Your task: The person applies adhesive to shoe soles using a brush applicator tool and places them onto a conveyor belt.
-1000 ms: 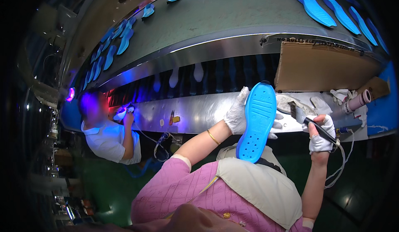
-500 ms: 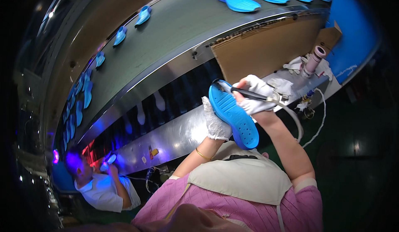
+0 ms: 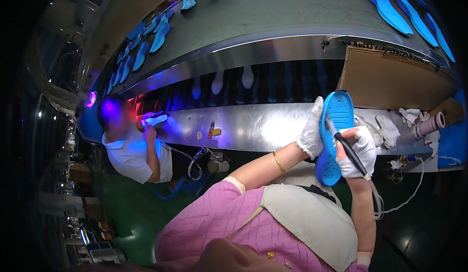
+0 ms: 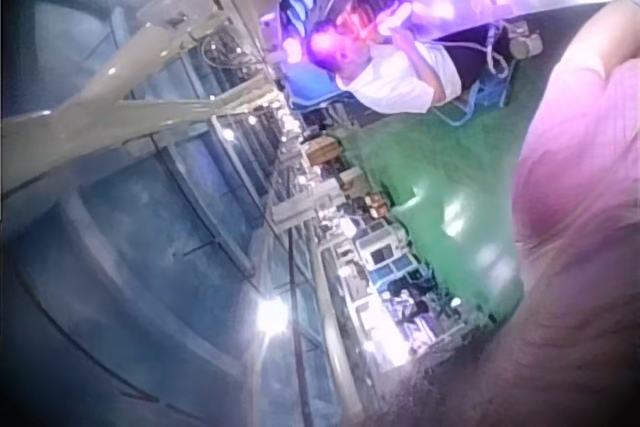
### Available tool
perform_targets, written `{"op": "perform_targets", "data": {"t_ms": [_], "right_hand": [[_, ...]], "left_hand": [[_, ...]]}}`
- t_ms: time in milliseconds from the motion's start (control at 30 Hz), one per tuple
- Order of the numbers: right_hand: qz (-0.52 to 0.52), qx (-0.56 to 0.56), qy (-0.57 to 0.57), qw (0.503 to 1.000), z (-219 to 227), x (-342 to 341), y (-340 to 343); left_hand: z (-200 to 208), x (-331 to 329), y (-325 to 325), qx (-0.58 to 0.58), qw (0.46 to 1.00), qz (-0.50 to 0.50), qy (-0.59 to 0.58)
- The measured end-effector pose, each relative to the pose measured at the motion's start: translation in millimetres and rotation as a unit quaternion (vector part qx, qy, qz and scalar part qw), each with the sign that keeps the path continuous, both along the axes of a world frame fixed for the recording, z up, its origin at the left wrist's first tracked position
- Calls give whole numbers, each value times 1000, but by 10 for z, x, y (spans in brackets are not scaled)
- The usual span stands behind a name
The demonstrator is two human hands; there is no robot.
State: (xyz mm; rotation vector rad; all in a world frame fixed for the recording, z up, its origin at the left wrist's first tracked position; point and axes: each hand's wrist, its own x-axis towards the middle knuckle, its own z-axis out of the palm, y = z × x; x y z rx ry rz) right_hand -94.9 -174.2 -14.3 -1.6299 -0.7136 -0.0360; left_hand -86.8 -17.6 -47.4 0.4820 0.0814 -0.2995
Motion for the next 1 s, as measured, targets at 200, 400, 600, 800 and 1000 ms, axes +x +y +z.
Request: {"op": "perform_targets", "data": {"t_ms": [200, 400, 600, 800, 1000], "right_hand": [[-83, 28, 18, 996, 44, -36, 81], [22, 36, 131, 990, -55, -198, 17], [-99, 14, 83, 992, -193, -206, -289], [60, 81, 107, 989, -92, -223, -139], [3, 38, 116, 992, 10, -214, -87]], "left_hand": [[46, 48, 254, 19, 999, -34, 0], [35, -57, 396, 10, 994, -110, -5], [-232, -343, 390, 111, 971, -192, -93], [-258, -108, 318, 84, 992, -55, -73], [-152, 44, 237, 63, 991, -46, -108]]}}
